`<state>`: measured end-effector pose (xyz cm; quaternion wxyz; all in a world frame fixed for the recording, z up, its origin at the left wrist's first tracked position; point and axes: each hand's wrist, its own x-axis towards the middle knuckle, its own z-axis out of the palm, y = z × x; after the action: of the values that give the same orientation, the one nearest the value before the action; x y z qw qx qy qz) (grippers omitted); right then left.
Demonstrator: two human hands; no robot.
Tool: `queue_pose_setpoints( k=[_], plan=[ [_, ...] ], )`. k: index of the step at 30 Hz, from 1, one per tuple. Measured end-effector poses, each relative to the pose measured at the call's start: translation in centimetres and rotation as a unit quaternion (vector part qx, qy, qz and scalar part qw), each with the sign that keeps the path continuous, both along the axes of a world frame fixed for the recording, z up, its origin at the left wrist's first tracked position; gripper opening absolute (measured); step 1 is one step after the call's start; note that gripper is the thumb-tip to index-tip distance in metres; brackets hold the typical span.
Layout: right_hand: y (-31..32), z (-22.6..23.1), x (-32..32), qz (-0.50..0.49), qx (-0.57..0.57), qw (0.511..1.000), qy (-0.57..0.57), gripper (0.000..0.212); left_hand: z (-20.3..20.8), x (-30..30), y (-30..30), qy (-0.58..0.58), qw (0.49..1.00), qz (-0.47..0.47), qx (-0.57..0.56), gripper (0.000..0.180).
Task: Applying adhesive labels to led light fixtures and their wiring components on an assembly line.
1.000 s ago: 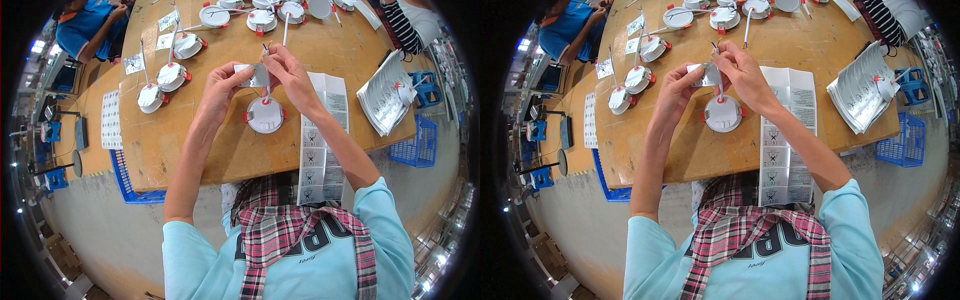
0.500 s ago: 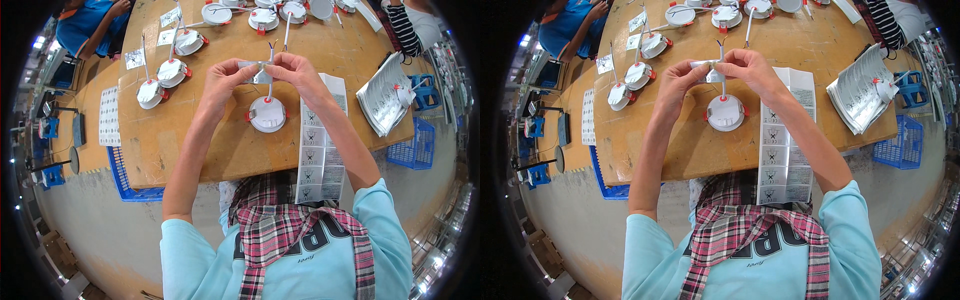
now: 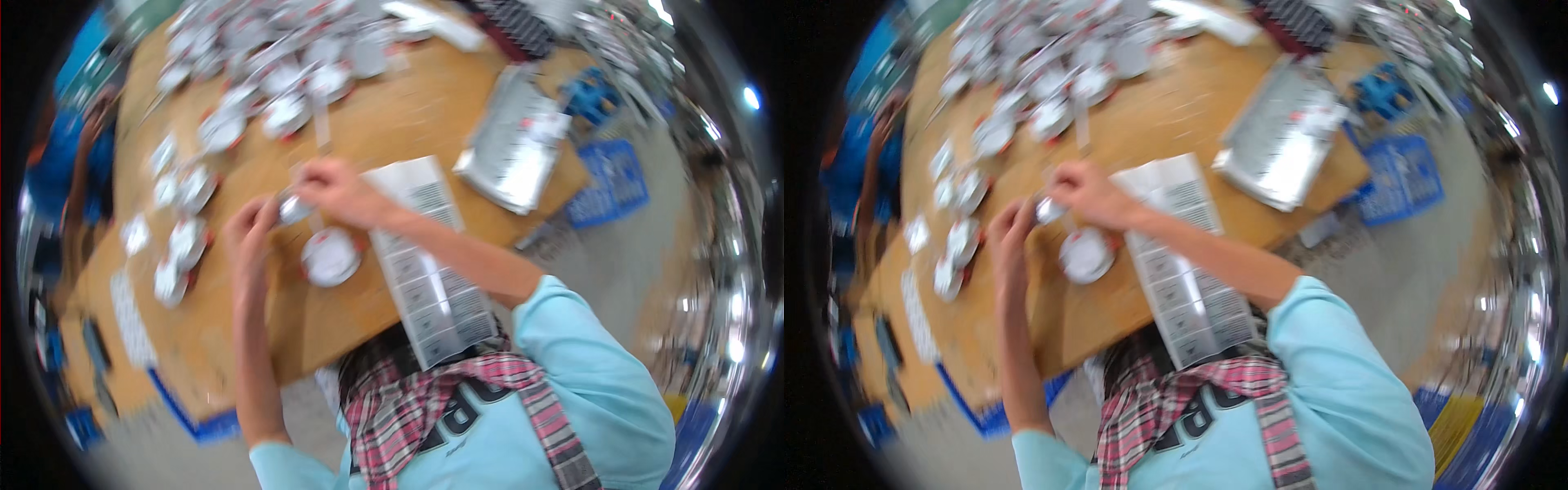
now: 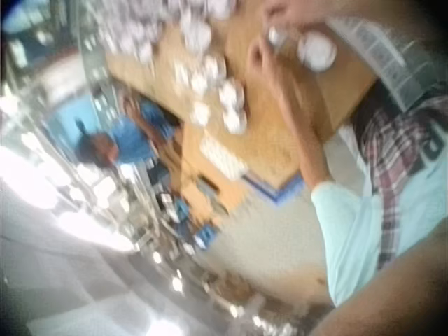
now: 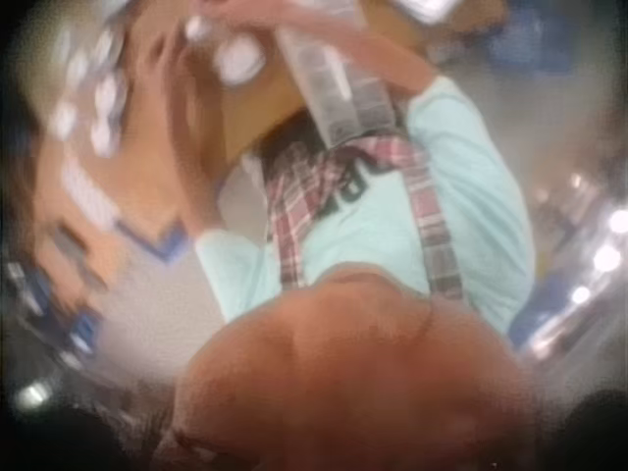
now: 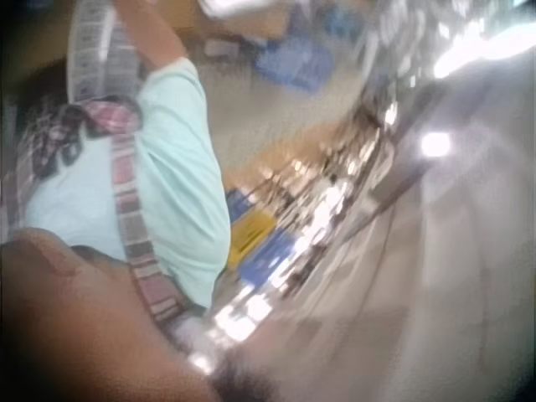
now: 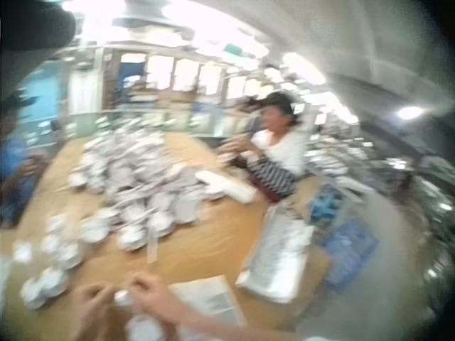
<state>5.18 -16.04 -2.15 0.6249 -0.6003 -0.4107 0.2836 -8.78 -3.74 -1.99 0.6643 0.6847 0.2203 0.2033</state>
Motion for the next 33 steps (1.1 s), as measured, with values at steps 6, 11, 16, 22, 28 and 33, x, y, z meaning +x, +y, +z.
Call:
queue_pose_setpoints(
  k=[6, 11, 16, 22, 28, 33],
  plan=[
    [0.6, 1.2, -1.1, -0.013, -0.056, 0.998, -0.036, 0.024, -0.9, -1.2, 0.9, -0.055, 0.998, 0.021, -0.022, 0.02],
    [-0.3, 1.9, -0.8, -0.069, -0.033, 0.997, -0.025, 0.023, -2.2, -2.2, 3.4, -0.065, 0.998, -0.007, -0.018, 0.018],
    [-1.9, 1.7, 0.6, -0.115, 0.012, 0.993, 0.018, 0.024, -4.2, -3.2, 6.6, -0.128, 0.985, 0.074, -0.083, 0.025],
    [-1.4, 2.3, -0.8, -0.09, 0.022, 0.993, -0.072, 0.025, -0.9, 0.1, 0.7, -0.117, 0.983, -0.011, -0.142, 0.033],
    [-0.5, -2.5, 1.3, -0.097, 0.072, 0.987, -0.103, 0.018, 0.0, 1.3, -0.7, -0.019, 0.999, -0.014, -0.038, 0.017],
    [-1.9, 0.8, 0.4, 0.005, -0.094, 0.995, -0.045, 0.021, 0.3, -0.1, -0.3, -0.009, 1.0, -0.012, 0.003, 0.019]
  ],
)
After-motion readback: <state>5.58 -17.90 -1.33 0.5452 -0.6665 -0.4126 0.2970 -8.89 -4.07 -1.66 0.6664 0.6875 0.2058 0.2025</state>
